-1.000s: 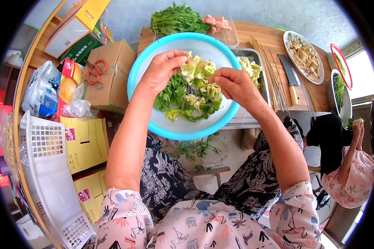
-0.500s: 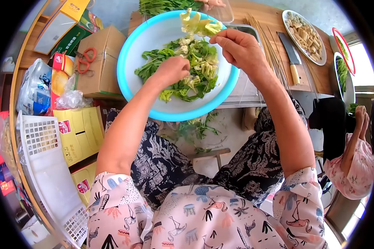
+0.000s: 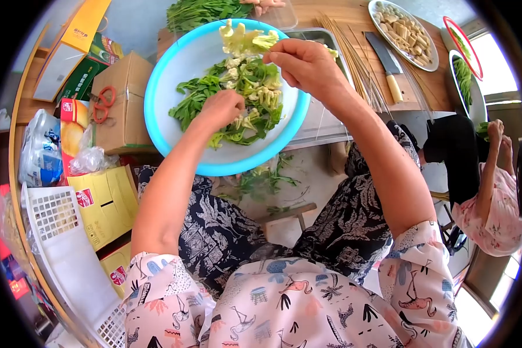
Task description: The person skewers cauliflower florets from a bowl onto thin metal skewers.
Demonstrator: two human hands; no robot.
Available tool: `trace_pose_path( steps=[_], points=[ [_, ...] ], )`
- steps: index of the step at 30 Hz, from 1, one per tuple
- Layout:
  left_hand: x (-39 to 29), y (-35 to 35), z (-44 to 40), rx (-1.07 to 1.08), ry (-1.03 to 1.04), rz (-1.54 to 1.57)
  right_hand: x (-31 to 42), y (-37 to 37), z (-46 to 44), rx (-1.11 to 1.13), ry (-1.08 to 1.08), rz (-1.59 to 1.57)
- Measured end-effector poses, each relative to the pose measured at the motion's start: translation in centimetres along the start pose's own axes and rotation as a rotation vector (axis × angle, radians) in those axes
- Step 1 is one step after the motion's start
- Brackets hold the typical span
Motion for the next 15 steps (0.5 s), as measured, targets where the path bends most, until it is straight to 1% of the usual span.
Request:
trace_pose_path(
  steps=[1,2,4,5,6,7,8,10,11,12,14,15],
  points=[
    [0.4,-0.2,-0.1,-0.013,-0.08,-0.028,0.0,0.0,0.0,0.001,0.003,-0.001],
    [0.5,-0.6,0.0,-0.009,-0.081,-0.028,0.0,0.1,-0.1,-0.015,0.007,0.017],
    [0.9,-2.5,0.5,-0.201,-0.224,-0.175,0.0,0.0,-0.1,-0.038,0.015,0.033],
    [0.8,-2.9,0.6,-0.196,-0.214,-0.176,0.1,0.0,-0.1,-0.043,-0.002,0.062],
    [0.0,-3.8,1.0,-0.417,-0.155,-0.325,0.1,-0.1,-0.1,-0.054,-0.014,0.092],
    [-0.7,-4.2,1.2,-0.639,-0.086,-0.468,-0.2,0.0,-0.2,-0.057,0.001,0.049],
    [-0.9,-3.9,1.0,-0.632,-0.064,-0.459,-0.3,-0.1,-0.1,-0.077,-0.008,0.081],
    [-1.3,-1.8,0.0,-0.314,0.166,-0.152,-0.1,-0.3,0.0,-0.091,-0.024,0.098],
    [-0.5,1.3,0.1,-0.065,0.237,-0.03,0.0,-0.4,0.0,-0.08,-0.024,0.08],
    [-1.2,1.1,1.4,-0.046,0.265,-0.107,-0.4,-0.2,-0.3,-0.096,-0.066,0.077],
    [-0.4,1.2,2.2,-0.173,0.343,-0.14,0.0,-0.1,-0.1,-0.047,0.042,0.029],
    [-0.1,0.9,2.5,-0.171,0.342,-0.144,0.0,-0.1,0.0,-0.021,0.041,0.01]
  ],
)
Point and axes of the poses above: each hand's wrist, its own z-axis away from the middle knuckle, its own y-axis out of the palm, x = y × z, the point moved 3 cm from there along -z, towards the middle knuckle, and after that the axes turned 7 degrees about y, right-handed, at the moved point
